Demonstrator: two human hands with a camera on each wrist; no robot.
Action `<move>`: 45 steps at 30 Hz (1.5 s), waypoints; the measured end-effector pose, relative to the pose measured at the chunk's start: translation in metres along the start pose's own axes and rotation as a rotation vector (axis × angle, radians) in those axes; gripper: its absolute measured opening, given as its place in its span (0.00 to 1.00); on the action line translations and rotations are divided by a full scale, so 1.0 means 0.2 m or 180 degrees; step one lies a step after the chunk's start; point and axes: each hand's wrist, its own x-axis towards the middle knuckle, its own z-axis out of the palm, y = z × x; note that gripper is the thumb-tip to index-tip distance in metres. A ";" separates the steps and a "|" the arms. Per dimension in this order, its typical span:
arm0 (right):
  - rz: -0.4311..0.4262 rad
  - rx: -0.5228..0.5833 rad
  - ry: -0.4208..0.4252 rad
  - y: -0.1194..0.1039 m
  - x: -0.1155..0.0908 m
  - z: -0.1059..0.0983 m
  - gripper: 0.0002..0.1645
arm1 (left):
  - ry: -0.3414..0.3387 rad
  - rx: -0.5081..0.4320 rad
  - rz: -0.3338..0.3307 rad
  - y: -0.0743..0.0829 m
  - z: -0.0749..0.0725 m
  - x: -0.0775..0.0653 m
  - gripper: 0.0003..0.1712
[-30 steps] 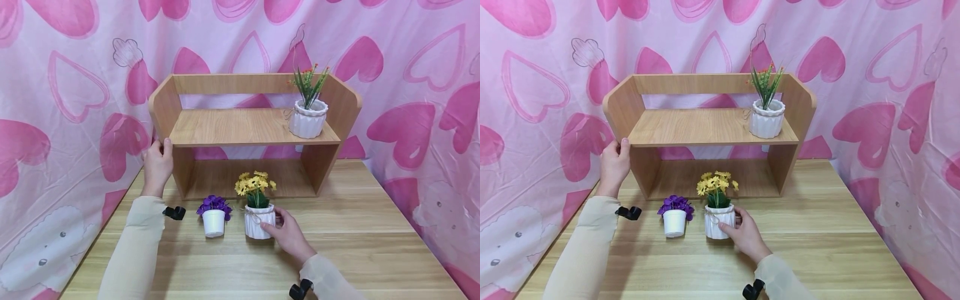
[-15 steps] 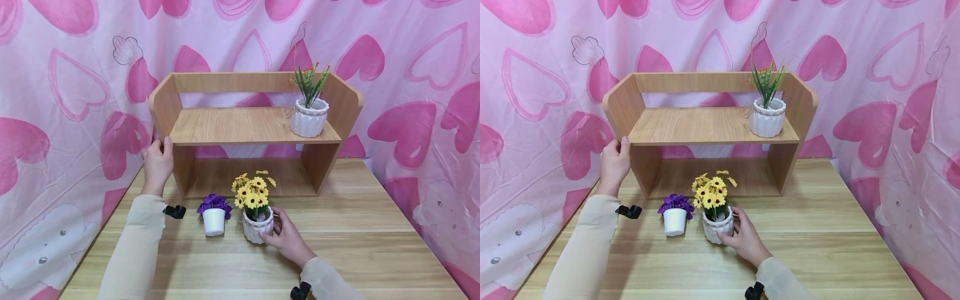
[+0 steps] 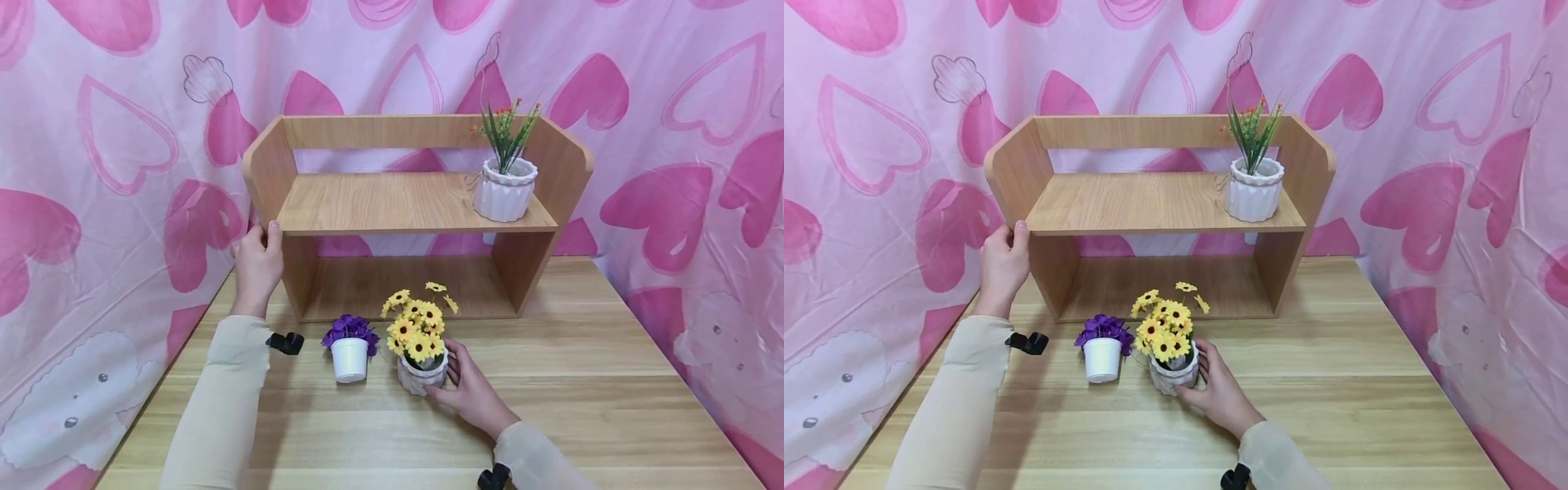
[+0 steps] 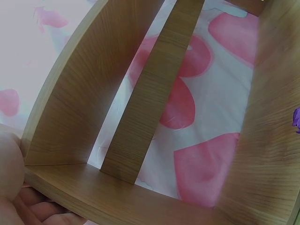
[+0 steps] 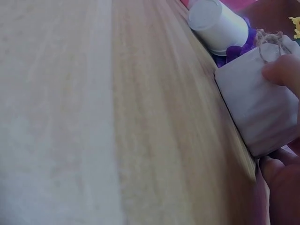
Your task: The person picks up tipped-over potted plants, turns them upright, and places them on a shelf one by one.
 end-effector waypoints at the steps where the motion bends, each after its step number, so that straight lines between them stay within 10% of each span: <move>1: 0.0005 0.0001 0.0010 0.00 0.00 0.00 0.57 | 0.0014 0.0006 0.0019 0.00 0.00 0.00 0.37; 45: -0.0026 -0.0154 0.0570 0.00 0.03 0.13 0.56 | 0.0061 0.0010 0.0055 0.00 0.00 0.01 0.36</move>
